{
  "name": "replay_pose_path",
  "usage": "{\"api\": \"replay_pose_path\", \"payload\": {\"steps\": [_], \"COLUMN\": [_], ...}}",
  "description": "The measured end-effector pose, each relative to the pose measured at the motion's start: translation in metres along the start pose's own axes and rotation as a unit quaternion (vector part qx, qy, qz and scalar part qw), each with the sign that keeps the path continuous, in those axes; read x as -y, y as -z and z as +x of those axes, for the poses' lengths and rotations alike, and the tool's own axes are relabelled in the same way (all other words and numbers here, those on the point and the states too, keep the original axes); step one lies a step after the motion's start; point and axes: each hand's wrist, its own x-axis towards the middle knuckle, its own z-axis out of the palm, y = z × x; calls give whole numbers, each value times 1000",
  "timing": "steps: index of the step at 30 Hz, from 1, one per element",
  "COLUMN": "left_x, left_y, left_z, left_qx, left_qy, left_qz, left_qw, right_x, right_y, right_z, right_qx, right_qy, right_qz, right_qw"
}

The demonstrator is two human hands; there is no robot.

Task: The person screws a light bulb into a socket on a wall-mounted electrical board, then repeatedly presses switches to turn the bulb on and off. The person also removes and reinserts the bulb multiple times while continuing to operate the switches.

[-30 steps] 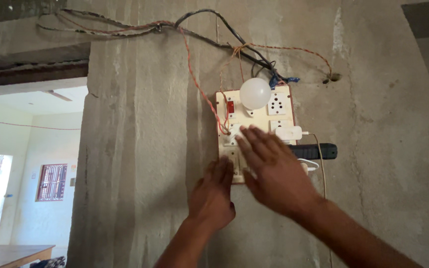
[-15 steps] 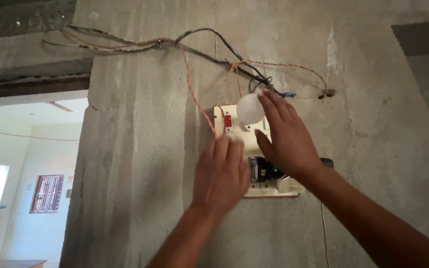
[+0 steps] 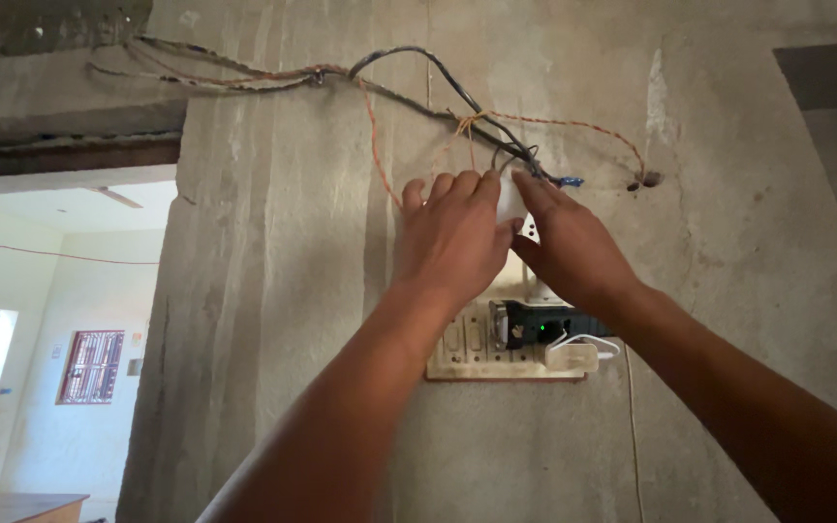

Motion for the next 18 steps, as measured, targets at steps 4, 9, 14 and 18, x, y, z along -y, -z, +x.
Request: {"api": "replay_pose_path", "payload": {"steps": [4,9,14,18], "left_x": [0,0,4,5], "left_y": [-12,-22,-19,-17], "left_z": [0,-3,-5,4], "left_qx": [5,-53,-25,-17], "left_qy": [14,0,-32,-42], "left_qz": [30,50,73,83], "left_qw": [999,997,996,996], "right_x": [-5,-4,-3,-2], "right_y": [-7,-13,-7,-8], "right_z": [-4,-7,-15,-19], "right_qx": [-19,-24,4,28], "right_qy": [34,48,57,31], "right_qz": [-17,-26,-30,-32], "right_qw": [999,998,998,999]}}
